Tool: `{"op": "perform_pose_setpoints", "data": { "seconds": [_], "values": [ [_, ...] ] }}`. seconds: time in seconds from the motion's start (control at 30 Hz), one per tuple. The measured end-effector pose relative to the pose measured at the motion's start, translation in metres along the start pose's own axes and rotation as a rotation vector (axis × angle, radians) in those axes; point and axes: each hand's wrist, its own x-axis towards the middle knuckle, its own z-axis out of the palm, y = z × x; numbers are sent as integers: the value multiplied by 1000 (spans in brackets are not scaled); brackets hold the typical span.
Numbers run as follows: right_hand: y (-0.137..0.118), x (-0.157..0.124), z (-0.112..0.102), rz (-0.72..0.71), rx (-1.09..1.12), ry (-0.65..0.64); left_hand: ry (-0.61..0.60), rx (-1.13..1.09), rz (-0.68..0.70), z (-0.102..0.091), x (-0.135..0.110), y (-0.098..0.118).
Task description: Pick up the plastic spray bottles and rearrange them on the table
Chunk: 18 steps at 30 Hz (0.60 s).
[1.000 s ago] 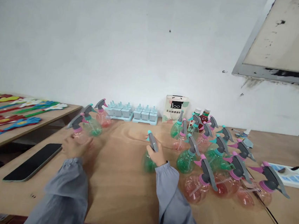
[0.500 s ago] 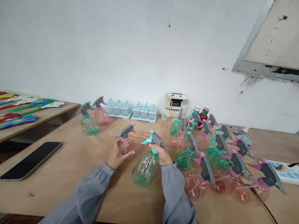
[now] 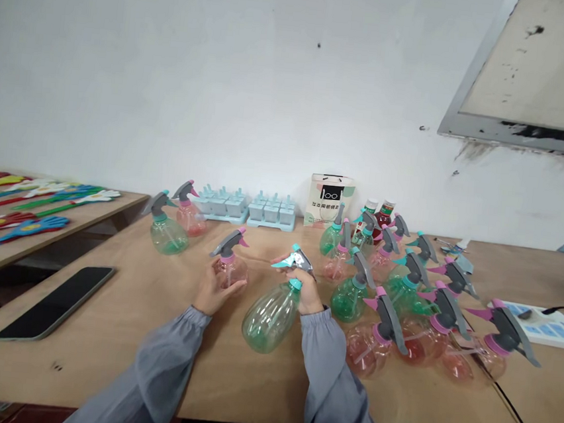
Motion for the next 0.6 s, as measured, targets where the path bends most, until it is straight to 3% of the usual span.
{"op": "perform_pose_setpoints", "data": {
  "seconds": [0.17, 0.33, 0.47, 0.6],
  "values": [
    [-1, -1, 1, 39, 161, 58, 10, 18, -3, 0, 1, -2],
    [0, -1, 4, 43, 129, 22, 2, 19, 25, -1, 1, -3],
    [2, 0, 3, -15, 142, 94, 2, 34, 35, -1, 1, -3],
    [3, 0, 4, 14, 120, 117, 4, 38, 31, -1, 1, -3]
  ]
}}
